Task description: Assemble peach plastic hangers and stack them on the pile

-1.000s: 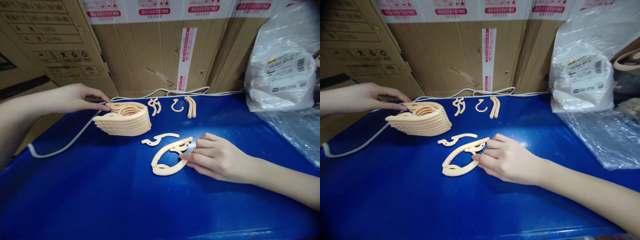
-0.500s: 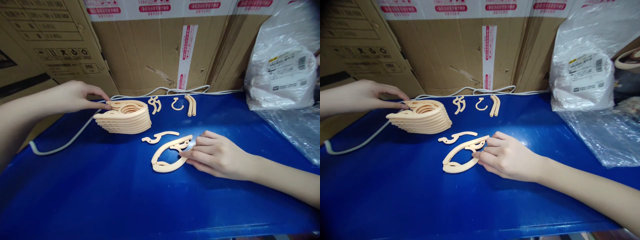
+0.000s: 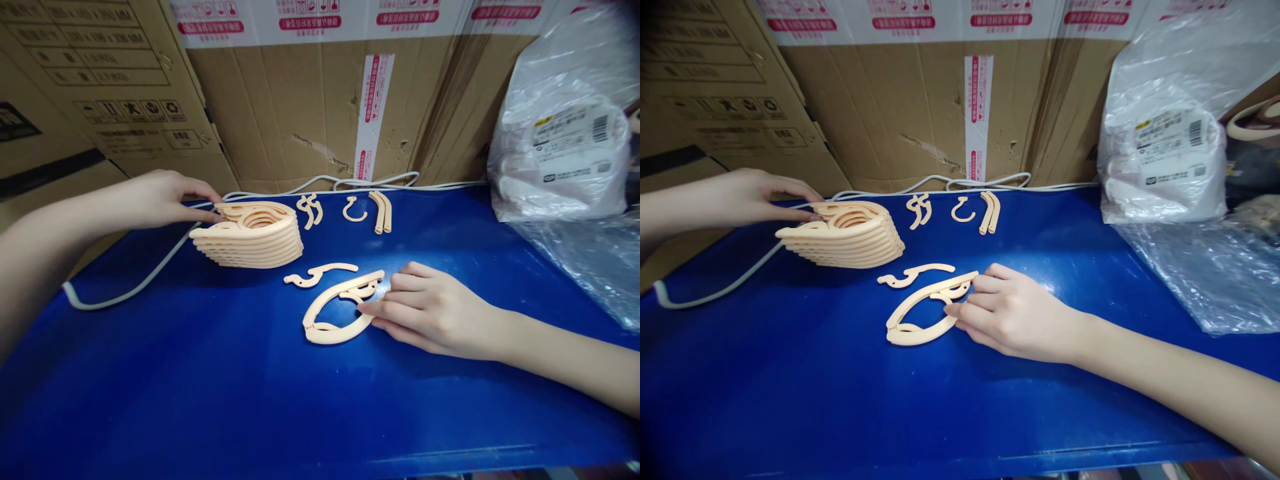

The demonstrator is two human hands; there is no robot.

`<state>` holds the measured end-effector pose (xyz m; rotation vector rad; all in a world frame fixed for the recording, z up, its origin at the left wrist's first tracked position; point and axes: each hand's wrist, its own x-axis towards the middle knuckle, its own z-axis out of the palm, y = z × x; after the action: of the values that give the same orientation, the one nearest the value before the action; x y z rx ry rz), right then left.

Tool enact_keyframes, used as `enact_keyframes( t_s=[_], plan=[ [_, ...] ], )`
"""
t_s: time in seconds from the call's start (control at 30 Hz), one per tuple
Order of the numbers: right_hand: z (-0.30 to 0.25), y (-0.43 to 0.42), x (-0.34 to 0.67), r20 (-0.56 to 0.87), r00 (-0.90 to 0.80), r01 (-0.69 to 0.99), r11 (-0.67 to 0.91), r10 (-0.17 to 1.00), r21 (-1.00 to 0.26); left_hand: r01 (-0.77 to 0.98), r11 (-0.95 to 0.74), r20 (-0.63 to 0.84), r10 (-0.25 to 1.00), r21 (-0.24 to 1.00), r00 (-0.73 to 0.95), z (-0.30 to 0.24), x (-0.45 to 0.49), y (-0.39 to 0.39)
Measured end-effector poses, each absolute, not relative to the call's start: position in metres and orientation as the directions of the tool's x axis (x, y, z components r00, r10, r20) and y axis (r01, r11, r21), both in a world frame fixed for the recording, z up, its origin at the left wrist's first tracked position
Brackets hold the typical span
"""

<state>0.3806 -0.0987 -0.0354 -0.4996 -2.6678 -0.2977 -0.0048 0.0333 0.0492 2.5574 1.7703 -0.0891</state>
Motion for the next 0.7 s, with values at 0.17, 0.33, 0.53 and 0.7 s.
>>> enact_keyframes(
  t_s=[0.17, 0.33, 0.53, 0.7],
  plan=[
    [-0.036, -0.099, 0.380, 0.428, -0.852, 0.387, 0.914, 0.302, 0.125, 0.943, -0.333, -0.089, 0.939, -0.006, 0.332, 0.053, -0.002, 0.030],
    [-0.037, -0.099, 0.380, 0.432, -0.851, 0.381, 0.917, 0.297, 0.120, 0.934, -0.358, -0.072, 0.932, -0.012, 0.356, 0.053, -0.002, 0.028],
    [-0.037, -0.099, 0.381, 0.428, -0.852, 0.381, 0.917, 0.301, 0.115, 0.943, -0.332, -0.089, 0.940, -0.018, 0.329, 0.058, 0.002, 0.026],
    [-0.039, -0.099, 0.381, 0.424, -0.852, 0.385, 0.916, 0.306, 0.111, 0.957, -0.276, 0.103, 0.953, -0.087, 0.284, 0.073, 0.001, 0.009]
  ],
)
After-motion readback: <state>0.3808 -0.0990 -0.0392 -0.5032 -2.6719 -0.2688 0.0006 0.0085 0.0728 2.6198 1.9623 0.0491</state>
